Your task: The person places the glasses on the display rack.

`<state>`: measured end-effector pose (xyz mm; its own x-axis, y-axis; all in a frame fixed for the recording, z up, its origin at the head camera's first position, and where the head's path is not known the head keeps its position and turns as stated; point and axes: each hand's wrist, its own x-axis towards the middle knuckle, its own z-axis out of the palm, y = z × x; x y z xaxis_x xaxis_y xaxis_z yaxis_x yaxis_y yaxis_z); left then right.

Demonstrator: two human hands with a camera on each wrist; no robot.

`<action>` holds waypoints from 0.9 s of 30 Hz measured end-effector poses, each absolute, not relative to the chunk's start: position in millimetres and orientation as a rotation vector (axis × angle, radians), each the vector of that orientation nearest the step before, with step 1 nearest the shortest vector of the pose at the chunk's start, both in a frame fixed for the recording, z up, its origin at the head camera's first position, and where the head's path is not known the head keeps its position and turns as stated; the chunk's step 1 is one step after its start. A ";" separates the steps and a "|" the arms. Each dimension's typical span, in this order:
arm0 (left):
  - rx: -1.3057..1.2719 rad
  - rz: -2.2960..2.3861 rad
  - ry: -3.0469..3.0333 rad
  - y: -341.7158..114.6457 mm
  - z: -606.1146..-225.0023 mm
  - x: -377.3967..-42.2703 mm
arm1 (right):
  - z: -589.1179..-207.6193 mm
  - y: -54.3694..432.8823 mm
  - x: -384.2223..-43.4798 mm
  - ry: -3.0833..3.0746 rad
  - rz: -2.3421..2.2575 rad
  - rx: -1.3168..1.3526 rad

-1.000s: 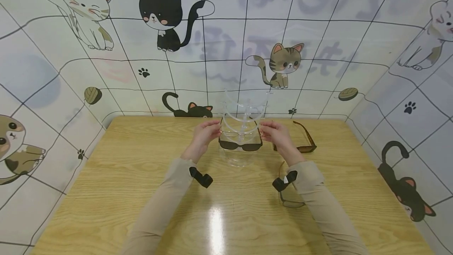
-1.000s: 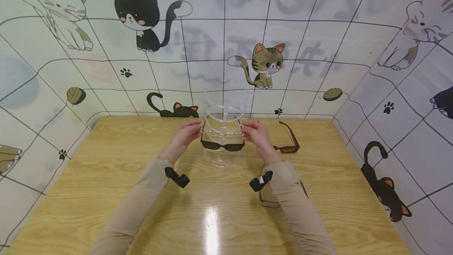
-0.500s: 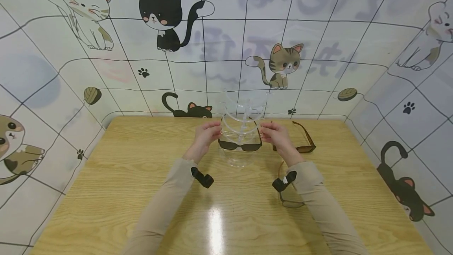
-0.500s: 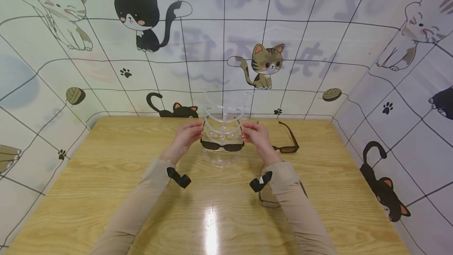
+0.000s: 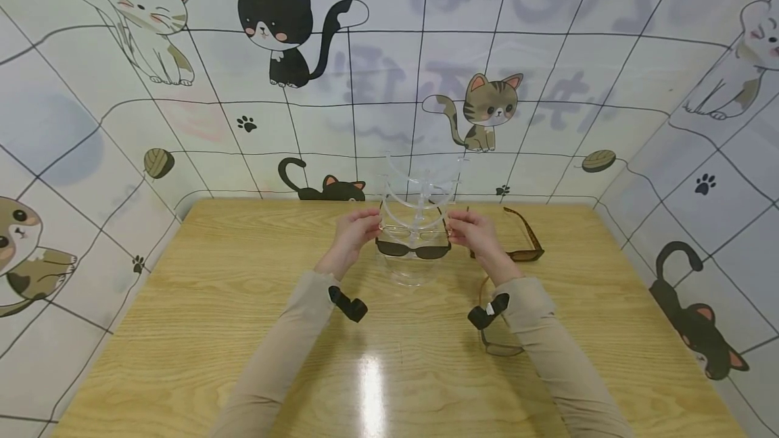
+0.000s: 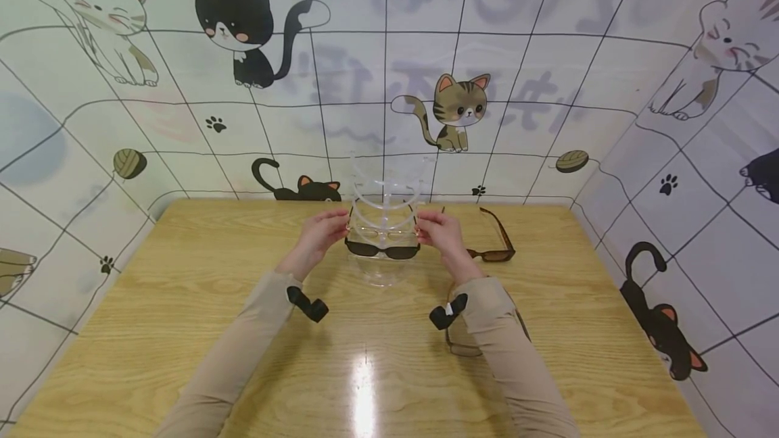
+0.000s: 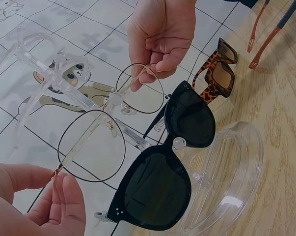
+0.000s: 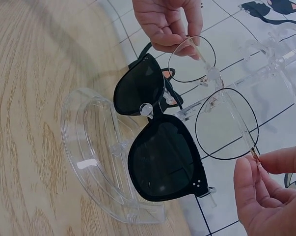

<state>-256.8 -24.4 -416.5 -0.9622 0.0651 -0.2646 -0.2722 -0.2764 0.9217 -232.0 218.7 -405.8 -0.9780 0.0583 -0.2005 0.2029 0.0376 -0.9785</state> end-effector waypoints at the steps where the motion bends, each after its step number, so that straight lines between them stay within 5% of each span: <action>1: -0.255 2.337 1.745 -24.4 -416.3 -256.7 | -405.6 218.7 -232.0 2.186 -2.089 0.275; 27: -0.176 2.276 2.047 -35.8 -411.4 -226.7 | -397.3 242.1 -195.7 2.238 -1.995 0.182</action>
